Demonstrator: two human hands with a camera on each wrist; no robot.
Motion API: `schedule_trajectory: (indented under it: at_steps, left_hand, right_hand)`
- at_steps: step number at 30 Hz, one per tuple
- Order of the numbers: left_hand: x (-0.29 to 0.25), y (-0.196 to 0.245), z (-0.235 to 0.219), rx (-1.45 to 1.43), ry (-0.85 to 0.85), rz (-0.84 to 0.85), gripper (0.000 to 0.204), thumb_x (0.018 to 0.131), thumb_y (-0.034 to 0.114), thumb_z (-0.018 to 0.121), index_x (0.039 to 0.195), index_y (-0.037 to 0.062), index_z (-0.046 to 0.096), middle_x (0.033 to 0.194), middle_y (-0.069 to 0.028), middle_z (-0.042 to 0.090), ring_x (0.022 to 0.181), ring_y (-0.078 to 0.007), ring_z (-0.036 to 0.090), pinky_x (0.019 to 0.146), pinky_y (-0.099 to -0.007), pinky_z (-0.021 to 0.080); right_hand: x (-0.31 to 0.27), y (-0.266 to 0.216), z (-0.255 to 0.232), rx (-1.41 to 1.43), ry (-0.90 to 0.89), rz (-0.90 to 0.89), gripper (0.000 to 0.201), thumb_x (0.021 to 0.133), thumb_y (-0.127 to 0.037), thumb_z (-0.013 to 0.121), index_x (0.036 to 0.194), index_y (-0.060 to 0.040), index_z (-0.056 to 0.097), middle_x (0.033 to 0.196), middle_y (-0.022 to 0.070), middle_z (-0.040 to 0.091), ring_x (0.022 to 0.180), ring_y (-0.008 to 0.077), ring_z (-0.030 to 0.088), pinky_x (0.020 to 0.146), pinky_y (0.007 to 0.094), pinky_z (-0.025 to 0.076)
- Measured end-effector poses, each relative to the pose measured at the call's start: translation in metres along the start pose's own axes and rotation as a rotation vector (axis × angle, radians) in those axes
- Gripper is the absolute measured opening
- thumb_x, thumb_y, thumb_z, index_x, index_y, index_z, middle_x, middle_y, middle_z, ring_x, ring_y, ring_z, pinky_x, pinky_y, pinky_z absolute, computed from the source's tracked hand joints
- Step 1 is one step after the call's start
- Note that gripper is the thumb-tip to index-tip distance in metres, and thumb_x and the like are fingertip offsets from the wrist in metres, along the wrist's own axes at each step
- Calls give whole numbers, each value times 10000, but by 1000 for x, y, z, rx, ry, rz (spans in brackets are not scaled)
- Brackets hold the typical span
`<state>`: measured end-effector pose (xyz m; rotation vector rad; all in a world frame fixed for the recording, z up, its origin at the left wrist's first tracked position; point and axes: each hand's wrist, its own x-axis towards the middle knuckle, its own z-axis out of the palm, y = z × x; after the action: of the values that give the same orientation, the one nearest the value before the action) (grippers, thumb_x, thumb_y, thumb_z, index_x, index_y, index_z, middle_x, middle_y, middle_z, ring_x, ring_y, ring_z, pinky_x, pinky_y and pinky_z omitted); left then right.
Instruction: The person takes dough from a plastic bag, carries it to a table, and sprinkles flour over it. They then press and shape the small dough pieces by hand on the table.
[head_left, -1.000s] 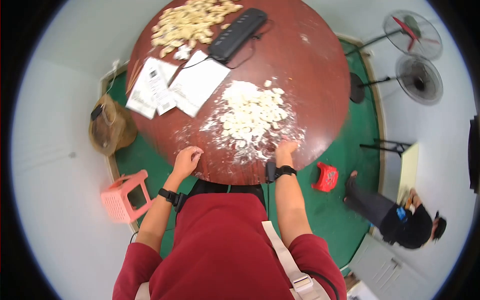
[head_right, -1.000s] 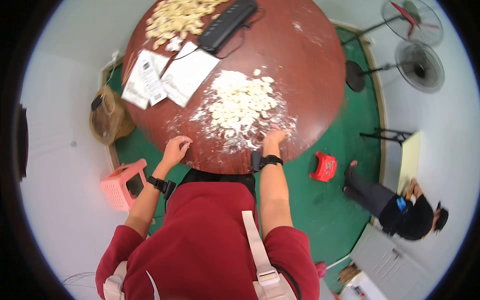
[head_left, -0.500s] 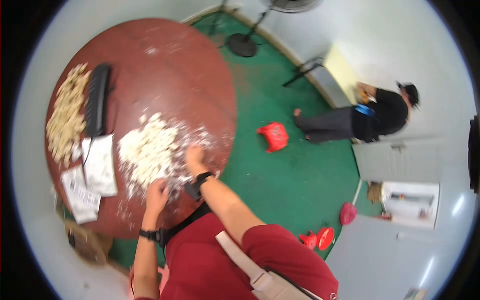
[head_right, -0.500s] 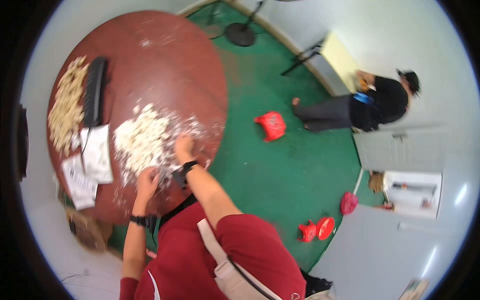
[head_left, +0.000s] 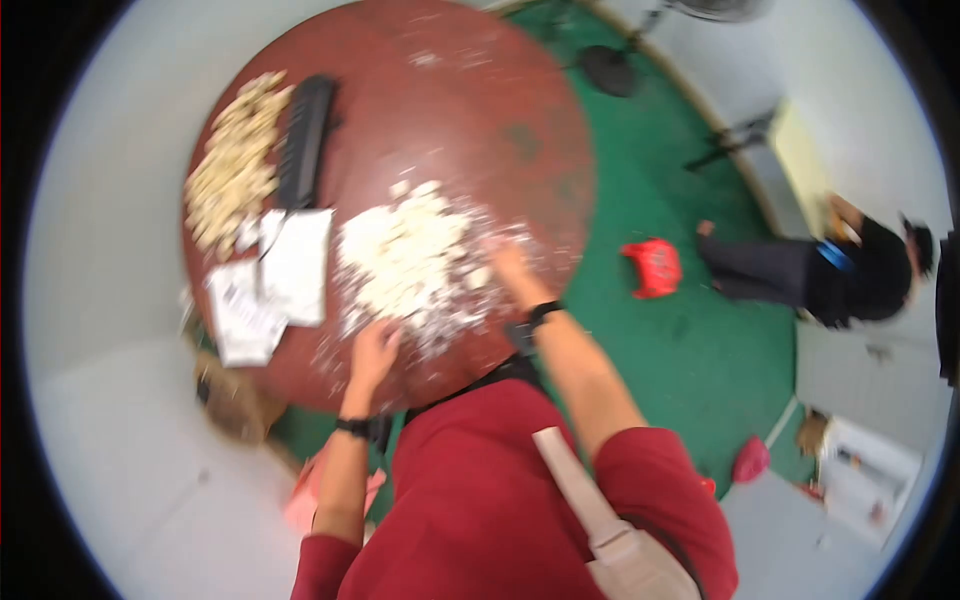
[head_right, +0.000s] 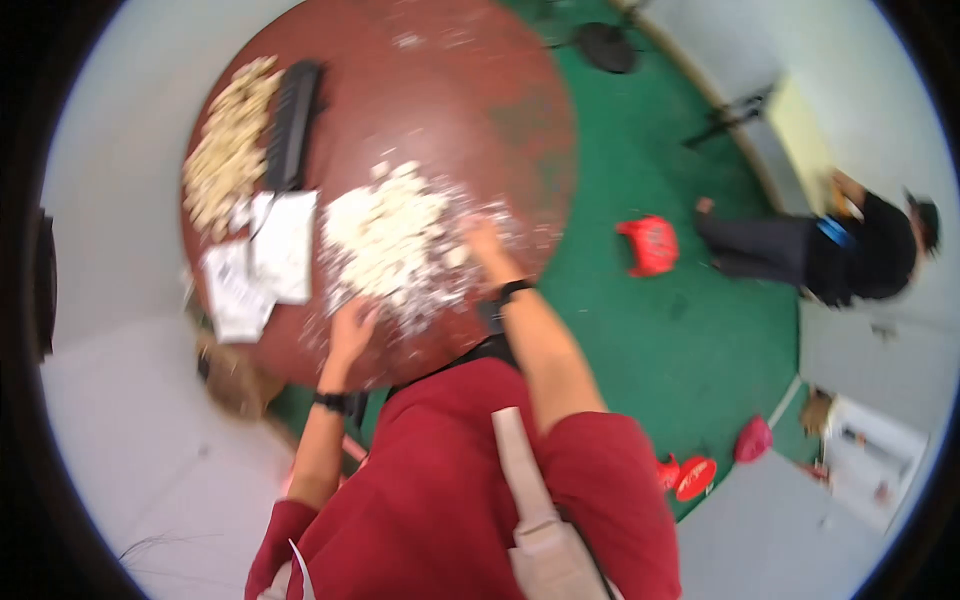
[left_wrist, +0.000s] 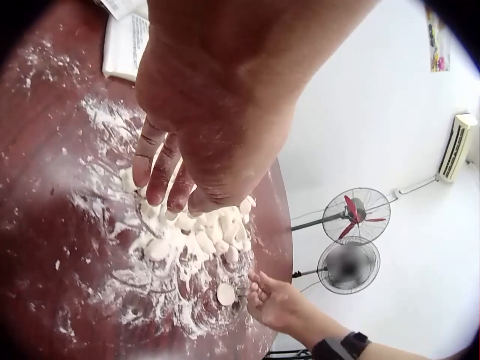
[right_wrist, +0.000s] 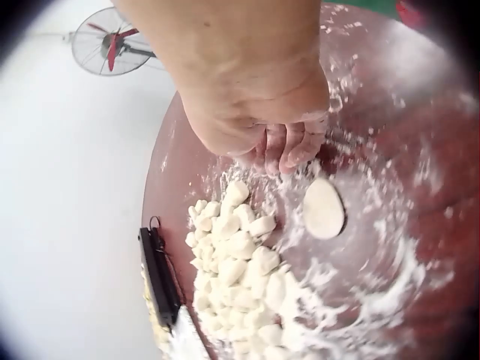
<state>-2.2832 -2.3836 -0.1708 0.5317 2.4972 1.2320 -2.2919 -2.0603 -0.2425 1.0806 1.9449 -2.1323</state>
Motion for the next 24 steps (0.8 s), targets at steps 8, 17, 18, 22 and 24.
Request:
schedule_trajectory:
  at_steps: [8, 17, 18, 22, 24]
  left_hand:
    - [-37, -14, -36, -78, 158, -208, 170, 861, 70, 652, 1013, 3, 687, 979, -153, 705, 877, -291, 690, 775, -365, 536]
    - [-65, -2, -28, -76, 148, -211, 165, 866, 66, 640, 1012, 5, 687, 976, -145, 700, 881, -265, 681, 797, -356, 527]
    - [-66, -3, -26, -62, 149, -175, 149, 856, 70, 648, 988, 17, 693, 975, -151, 693, 876, -288, 674, 784, -370, 522]
    - [-64, 0, -23, -48, 120, -155, 147, 864, 101, 648, 979, 19, 690, 977, -159, 691, 889, -287, 667, 794, -373, 517]
    - [-57, 1, -21, 13, 105, -73, 198, 864, 160, 671, 1003, 20, 692, 970, -166, 693, 865, -292, 671, 774, -371, 521]
  right_hand:
    - [-18, -6, -25, -837, -317, -391, 303, 718, -185, 834, 955, -70, 685, 950, 115, 624, 871, 289, 625, 791, 389, 509]
    - [-29, 34, 22, -759, -207, -495, 273, 685, -80, 833, 895, -42, 664, 694, 82, 631, 642, 200, 606, 645, 330, 500]
    - [-25, 41, 25, -753, -256, -485, 257, 681, -87, 838, 882, -40, 684, 697, 88, 643, 644, 199, 615, 650, 327, 503]
    - [-44, 24, 46, -913, -73, -370, 204, 669, -106, 853, 800, -43, 709, 746, 136, 687, 695, 270, 672, 672, 378, 514]
    - [-40, 29, 50, -853, -111, -374, 219, 699, -139, 859, 803, -30, 701, 717, 112, 685, 641, 212, 664, 624, 350, 514]
